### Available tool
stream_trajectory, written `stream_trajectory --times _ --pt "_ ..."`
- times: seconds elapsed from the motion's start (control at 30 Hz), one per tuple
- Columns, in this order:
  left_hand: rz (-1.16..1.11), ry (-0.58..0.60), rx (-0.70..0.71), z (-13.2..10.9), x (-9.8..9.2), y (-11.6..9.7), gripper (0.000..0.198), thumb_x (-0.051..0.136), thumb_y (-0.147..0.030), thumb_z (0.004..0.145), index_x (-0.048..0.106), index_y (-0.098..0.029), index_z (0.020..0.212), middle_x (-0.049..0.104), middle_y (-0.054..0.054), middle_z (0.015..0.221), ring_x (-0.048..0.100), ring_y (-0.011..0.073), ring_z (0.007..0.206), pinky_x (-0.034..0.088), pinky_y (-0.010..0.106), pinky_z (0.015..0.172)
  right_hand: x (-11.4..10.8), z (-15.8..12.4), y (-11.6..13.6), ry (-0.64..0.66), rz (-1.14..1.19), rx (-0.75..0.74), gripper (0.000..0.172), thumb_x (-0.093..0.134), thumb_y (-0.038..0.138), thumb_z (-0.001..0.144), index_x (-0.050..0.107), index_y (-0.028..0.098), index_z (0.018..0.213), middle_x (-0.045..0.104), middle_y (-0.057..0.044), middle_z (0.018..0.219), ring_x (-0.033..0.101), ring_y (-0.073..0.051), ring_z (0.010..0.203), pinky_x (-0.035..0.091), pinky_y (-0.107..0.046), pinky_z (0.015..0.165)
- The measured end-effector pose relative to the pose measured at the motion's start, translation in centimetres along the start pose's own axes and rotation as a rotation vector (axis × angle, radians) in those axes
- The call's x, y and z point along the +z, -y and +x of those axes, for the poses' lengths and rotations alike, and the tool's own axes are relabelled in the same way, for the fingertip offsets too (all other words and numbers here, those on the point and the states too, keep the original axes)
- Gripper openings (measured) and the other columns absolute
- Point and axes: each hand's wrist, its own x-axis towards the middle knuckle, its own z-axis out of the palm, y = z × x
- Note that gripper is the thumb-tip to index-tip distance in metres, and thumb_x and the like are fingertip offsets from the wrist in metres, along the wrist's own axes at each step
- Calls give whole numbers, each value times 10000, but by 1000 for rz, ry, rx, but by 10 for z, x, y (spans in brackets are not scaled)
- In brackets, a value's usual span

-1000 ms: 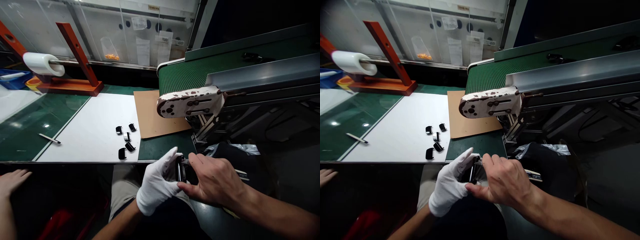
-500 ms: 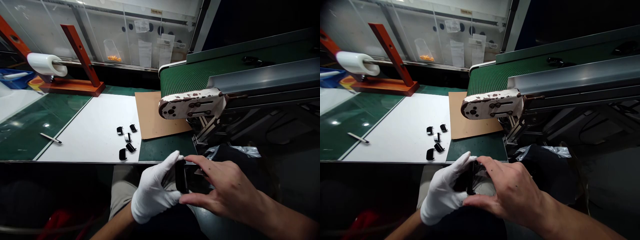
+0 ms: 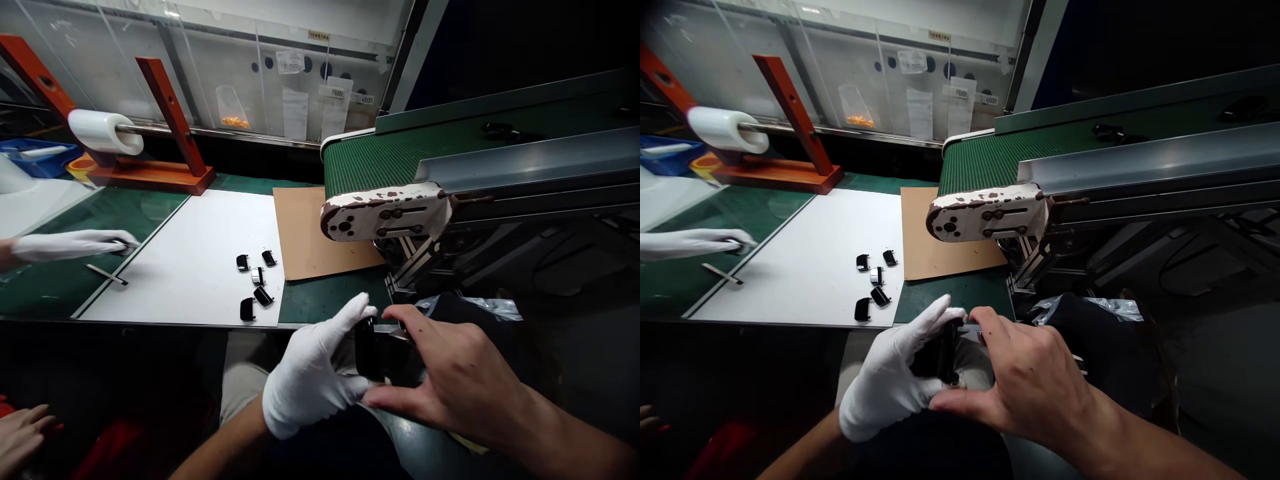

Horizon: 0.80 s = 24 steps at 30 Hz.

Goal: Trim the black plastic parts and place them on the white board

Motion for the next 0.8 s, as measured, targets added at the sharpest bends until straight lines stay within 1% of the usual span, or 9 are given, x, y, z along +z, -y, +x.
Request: stream_trajectory --times 0.07,0.13,0.23,0.33,0.5,0.63,0.8 --pt "-55 -17 -46 0 2 -1 990 868 -227 641 329 -376 1458 645 -11 1272 652 166 1115 497 200 995 2 0 2 11 -71 -5 761 296 787 838 603 91 857 590 -14 576 601 -171 435 399 -298 400" --pt "-151 -32 -81 0 5 -2 988 869 -195 635 343 -406 1444 646 -35 1259 655 156 1105 499 202 997 3 1 3 35 -106 2 769 226 815 824 578 135 748 541 1 536 572 -178 404 356 -311 378" --pt "-309 -45 -109 0 9 -3 956 854 -141 646 376 -449 1414 636 -65 1261 657 137 1092 493 195 1003 5 1 4 55 -157 28 800 153 837 803 558 153 714 527 -1 528 567 -192 401 335 -318 385" --pt "-394 -43 -122 0 11 -2 946 862 -121 629 413 -450 1394 642 -69 1248 656 133 1089 479 183 1013 5 2 5 88 -163 51 826 118 855 780 553 157 715 538 -7 535 574 -196 408 326 -315 395" --pt "-433 -45 -100 0 11 -1 922 865 -121 624 443 -392 1397 665 -30 1229 664 167 1081 497 219 1008 5 2 5 108 -144 45 814 131 856 781 549 161 711 543 -3 540 583 -193 413 306 -307 396" --pt "-435 -67 -122 0 13 -1 885 847 -92 635 468 -334 1396 678 7 1207 683 192 1046 533 241 974 7 1 4 108 -151 33 808 120 829 809 558 156 720 543 -9 543 579 -196 408 297 -309 397" --pt "-342 -71 -171 -1 16 2 886 866 -151 612 474 -220 1404 686 76 1190 681 250 1043 553 303 962 11 0 2 95 -181 17 780 112 782 851 554 159 695 527 -8 519 563 -188 396 276 -305 398"
